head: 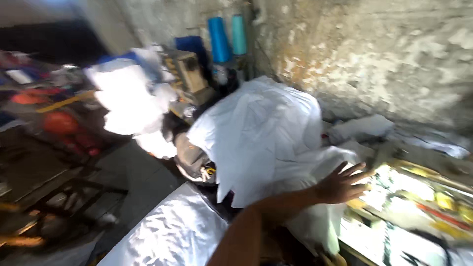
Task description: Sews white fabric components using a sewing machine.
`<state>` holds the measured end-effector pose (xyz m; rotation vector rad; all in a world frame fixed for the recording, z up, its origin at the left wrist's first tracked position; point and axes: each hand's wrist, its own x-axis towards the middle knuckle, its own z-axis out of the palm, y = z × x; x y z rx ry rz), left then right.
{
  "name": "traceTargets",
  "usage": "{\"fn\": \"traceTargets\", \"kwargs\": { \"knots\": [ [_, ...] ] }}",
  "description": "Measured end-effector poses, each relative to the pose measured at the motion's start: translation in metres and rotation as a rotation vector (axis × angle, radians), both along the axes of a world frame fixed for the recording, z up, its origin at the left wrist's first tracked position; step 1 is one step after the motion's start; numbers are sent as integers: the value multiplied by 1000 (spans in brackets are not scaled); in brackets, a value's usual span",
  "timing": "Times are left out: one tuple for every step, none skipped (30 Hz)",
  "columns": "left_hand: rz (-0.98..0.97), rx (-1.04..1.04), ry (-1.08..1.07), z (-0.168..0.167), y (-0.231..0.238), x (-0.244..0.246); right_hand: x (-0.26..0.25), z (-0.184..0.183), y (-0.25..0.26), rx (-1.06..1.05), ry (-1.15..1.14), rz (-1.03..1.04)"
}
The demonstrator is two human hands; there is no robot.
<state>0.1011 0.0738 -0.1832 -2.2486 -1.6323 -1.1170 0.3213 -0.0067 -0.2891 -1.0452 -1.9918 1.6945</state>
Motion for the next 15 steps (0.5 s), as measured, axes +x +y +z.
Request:
{"fn": "traceTargets", "kwargs": {
  "knots": [
    [-138, 4, 131, -3, -13, 1, 0, -3, -1, -8, 13, -24],
    [-260, -12, 241, -7, -22, 3, 0, -6, -1, -19, 23, -43],
    [-355, -58, 308, -12, -29, 3, 0, -7, -2, -18, 40, -48],
    [-419, -130, 330, -17, -33, 2, 1, -5, -2, -18, 64, -34],
    [-450, -203, 352, -20, -35, 0, 2, -2, -2, -25, 88, -9],
    [-463, -267, 381, -22, -36, -3, 4, 4, -2, -35, 111, 12],
    [-462, -311, 415, -23, -35, -5, 5, 9, -2, -44, 132, 25],
    [-453, -329, 443, -22, -33, -7, 8, 14, -1, -46, 151, 36],
    [-442, -342, 463, -20, -32, -9, 12, 19, 1, -43, 169, 42],
    [-432, -354, 476, -15, -31, -11, 17, 25, 3, -55, 180, 41],
    [-421, -362, 490, -8, -30, -12, 22, 34, 6, -86, 179, 29],
    [-409, -354, 490, -3, -29, -14, 28, 45, 9, -127, 169, 5],
    [-396, -336, 472, 2, -29, -14, 34, 55, 13, -175, 162, -33],
    [-374, -311, 433, 7, -28, -14, 42, 62, 19, -202, 171, -68],
    [-343, -288, 376, 13, -27, -13, 48, 66, 25, -205, 194, -99]
  ]
}}
